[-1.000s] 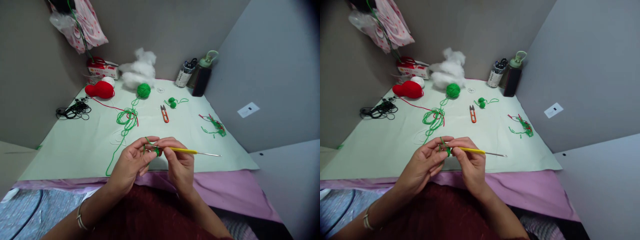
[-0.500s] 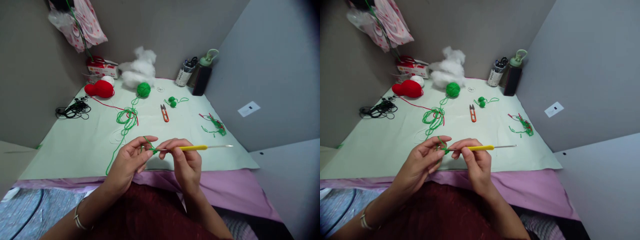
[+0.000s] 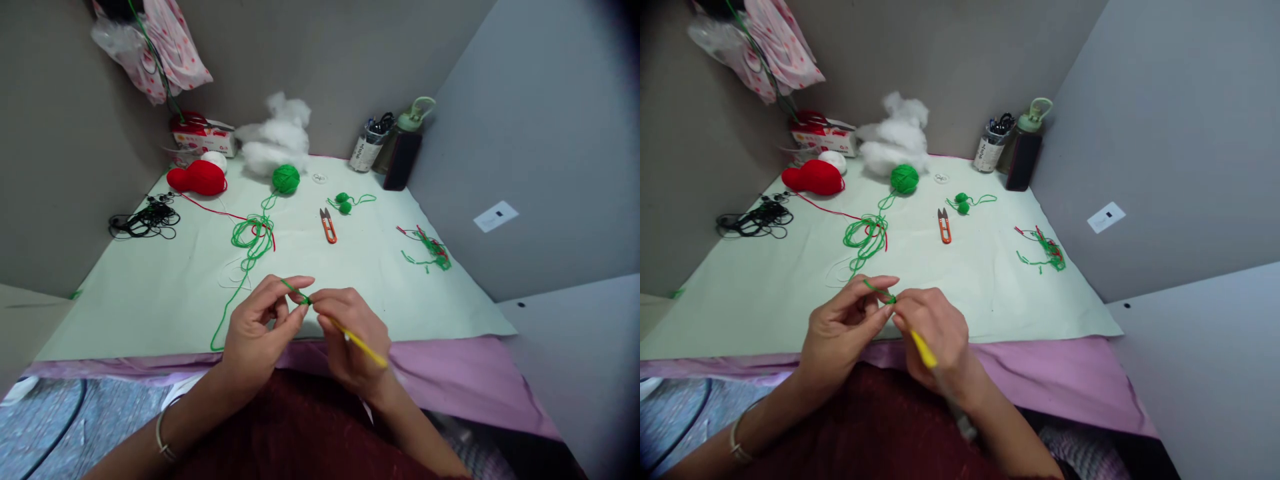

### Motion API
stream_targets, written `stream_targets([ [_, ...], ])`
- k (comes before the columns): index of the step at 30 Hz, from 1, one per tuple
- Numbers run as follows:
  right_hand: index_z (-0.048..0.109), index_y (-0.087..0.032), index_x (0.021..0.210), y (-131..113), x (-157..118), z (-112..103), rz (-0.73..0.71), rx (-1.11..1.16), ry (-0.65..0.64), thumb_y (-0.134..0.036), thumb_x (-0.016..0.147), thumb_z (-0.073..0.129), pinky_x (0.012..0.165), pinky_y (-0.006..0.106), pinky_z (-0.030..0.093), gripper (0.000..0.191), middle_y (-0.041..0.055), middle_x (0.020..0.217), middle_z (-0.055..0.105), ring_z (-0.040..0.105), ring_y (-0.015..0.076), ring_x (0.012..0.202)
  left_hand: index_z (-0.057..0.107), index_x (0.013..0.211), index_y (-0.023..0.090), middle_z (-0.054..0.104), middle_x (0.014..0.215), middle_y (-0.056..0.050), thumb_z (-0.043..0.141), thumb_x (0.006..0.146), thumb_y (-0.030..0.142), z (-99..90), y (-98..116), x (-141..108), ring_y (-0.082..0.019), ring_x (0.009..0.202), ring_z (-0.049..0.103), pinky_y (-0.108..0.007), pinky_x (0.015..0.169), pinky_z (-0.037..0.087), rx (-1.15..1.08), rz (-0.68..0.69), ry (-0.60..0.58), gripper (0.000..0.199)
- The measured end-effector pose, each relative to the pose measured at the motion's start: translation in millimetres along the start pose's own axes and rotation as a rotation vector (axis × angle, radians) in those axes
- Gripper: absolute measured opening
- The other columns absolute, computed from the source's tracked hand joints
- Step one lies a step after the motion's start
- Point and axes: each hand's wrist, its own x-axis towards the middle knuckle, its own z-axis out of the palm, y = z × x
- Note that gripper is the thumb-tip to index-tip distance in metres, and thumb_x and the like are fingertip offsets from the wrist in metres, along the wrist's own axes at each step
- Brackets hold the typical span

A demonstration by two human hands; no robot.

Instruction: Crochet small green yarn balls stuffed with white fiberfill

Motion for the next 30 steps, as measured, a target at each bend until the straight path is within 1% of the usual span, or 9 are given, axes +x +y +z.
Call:
stream_targets([
  [4, 0.067, -0.025, 0.126, 4.5, -7.2, 11.8, -0.127, -0.255, 0.073, -0.011, 0.096, 0.061, 0.08, 0.035, 0.061, 0.033, 0.0104, 0.109, 0.071, 0.069, 0.0222, 0.102, 0.073, 0.129, 0.026, 0.049, 0.073, 0.005, 0.084, 0.081, 0.028, 2.5, -1.9, 2.0, -0.003, 0.051, 0.031, -0.014, 0.044, 0.03, -0.369, -0.328, -0.111, 0.05],
  [7, 0.07, -0.024, 0.119, 5.9, -6.9, 13.7, -0.048, -0.073, 0.179, -0.009, 0.097, 0.058, 0.079, 0.033, 0.061, 0.03, 0.0079, 0.107, 0.071, 0.069, 0.0194, 0.098, 0.075, 0.124, 0.017, 0.043, 0.067, 0.008, 0.085, 0.079, 0.026, 0.0, 2.0, 7.9, 0.0, 0.047, 0.019, -0.011, 0.039, 0.024, -0.581, -0.489, -0.166, 0.047],
  [11, 0.073, -0.023, 0.102, 5.2, 1.8, 9.7, 0.292, 0.434, 0.28, -0.014, 0.101, 0.053, 0.066, 0.031, 0.056, 0.022, 0.0033, 0.088, 0.069, 0.064, 0.0154, 0.075, 0.078, 0.115, 0.02, 0.054, 0.08, 0.005, 0.084, 0.079, 0.018, -1.9, 6.0, 10.8, 0.004, 0.045, 0.024, -0.008, 0.038, 0.025, -0.583, -0.433, -0.123, 0.036],
  [14, 0.074, -0.023, 0.099, 5.6, 6.7, 10.4, 0.357, 0.585, 0.256, -0.017, 0.101, 0.056, 0.065, 0.031, 0.054, 0.02, 0.0036, 0.091, 0.071, 0.064, 0.0148, 0.075, 0.078, 0.115, 0.025, 0.061, 0.089, 0.003, 0.084, 0.08, 0.02, 0.7, 5.0, 8.4, 0.005, 0.045, 0.031, -0.008, 0.039, 0.028, -0.532, -0.385, -0.158, 0.035],
  [20, 0.073, -0.026, 0.116, 6.1, -1.9, 18.0, 0.165, 0.234, 0.179, -0.008, 0.097, 0.059, 0.077, 0.034, 0.06, 0.03, 0.0056, 0.102, 0.075, 0.07, 0.0181, 0.092, 0.078, 0.115, 0.025, 0.06, 0.082, 0.004, 0.086, 0.079, 0.02, 2.9, 0.4, 7.5, 0.003, 0.046, 0.034, -0.008, 0.04, 0.032, -0.526, -0.352, -0.132, 0.038],
  [22, 0.073, -0.027, 0.121, 6.7, -5.1, 17.8, 0.067, 0.061, 0.147, -0.008, 0.095, 0.062, 0.079, 0.035, 0.061, 0.034, 0.0076, 0.108, 0.074, 0.07, 0.0196, 0.097, 0.078, 0.118, 0.022, 0.051, 0.07, 0.006, 0.085, 0.08, 0.021, 1.4, 0.5, 9.4, 0.002, 0.045, 0.028, -0.008, 0.039, 0.031, -0.575, -0.414, -0.157, 0.038],
  [24, 0.074, -0.027, 0.119, 8.2, -5.1, 15.4, 0.073, 0.058, 0.152, -0.01, 0.096, 0.063, 0.078, 0.035, 0.06, 0.032, 0.0075, 0.108, 0.074, 0.07, 0.02, 0.096, 0.078, 0.117, 0.017, 0.04, 0.061, 0.009, 0.084, 0.081, 0.022, -0.9, 1.6, 12.4, 0.001, 0.045, 0.02, -0.007, 0.038, 0.028, -0.632, -0.492, -0.189, 0.037],
  [27, 0.075, -0.026, 0.107, 10.9, 0.2, 11.6, 0.304, 0.389, 0.27, -0.014, 0.1, 0.056, 0.069, 0.032, 0.057, 0.024, 0.0037, 0.091, 0.07, 0.066, 0.0155, 0.078, 0.08, 0.108, 0.013, 0.037, 0.062, 0.009, 0.084, 0.079, 0.018, -3.9, 3.6, 16.4, 0.0, 0.047, 0.016, -0.007, 0.037, 0.025, -0.667, -0.513, -0.167, 0.03],
  [30, 0.076, -0.025, 0.099, 11.8, 5.1, 12.6, 0.465, 0.702, 0.311, -0.02, 0.102, 0.056, 0.062, 0.029, 0.052, 0.021, 0.0018, 0.087, 0.068, 0.061, 0.0118, 0.068, 0.08, 0.106, 0.017, 0.05, 0.072, 0.006, 0.084, 0.079, 0.018, -4.1, 3.6, 16.3, 0.003, 0.045, 0.023, -0.008, 0.037, 0.027, -0.61, -0.445, -0.143, 0.027],
])
